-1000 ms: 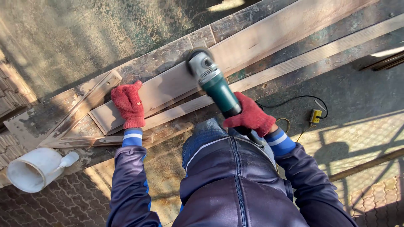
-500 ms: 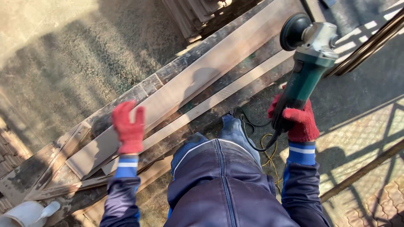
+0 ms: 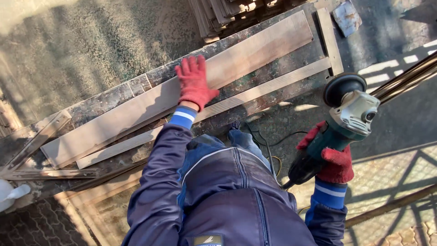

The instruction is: Sanding a wooden plank using an angle grinder equipped with a sanding disc in a workshop environment.

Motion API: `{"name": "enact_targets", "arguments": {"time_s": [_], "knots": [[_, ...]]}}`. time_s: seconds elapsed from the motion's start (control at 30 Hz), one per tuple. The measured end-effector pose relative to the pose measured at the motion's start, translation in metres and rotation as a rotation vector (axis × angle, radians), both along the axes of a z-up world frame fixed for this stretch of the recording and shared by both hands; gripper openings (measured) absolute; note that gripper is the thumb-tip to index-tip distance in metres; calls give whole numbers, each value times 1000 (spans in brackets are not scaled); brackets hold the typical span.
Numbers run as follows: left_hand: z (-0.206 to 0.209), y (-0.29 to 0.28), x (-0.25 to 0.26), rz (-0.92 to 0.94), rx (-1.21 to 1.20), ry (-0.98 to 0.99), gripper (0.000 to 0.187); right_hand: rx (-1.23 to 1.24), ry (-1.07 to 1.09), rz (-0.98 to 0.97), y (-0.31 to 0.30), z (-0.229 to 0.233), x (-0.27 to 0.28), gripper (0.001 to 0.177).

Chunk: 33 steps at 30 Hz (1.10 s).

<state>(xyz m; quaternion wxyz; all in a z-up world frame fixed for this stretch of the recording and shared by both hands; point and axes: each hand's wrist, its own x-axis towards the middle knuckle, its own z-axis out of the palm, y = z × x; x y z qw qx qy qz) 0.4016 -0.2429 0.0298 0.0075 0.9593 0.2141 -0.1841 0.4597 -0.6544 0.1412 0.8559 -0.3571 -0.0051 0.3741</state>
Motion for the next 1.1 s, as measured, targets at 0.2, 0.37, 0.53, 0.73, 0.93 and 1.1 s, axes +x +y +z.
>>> {"name": "enact_targets", "arguments": {"time_s": [0.2,0.37,0.53,0.73,0.93,1.1], "knots": [[6,38,1,62,-54,-52,120,-115,35,-56,-38,-15,6,77],[25,69,43,156,-432,303,77,-177,116,-155,-57,-22,-1,75],[87,80,90,48,-190,187,29,-114,125,-174,-59,-27,8,73],[140,94,19,369,-307,-280,35,-114,107,-95,-50,-28,22,68],[187,91,-56,776,-471,-738,51,-109,89,-24,-19,-25,41,67],[217,64,-109,1069,-624,-1154,64,-121,52,7,-5,-17,64,66]]}}
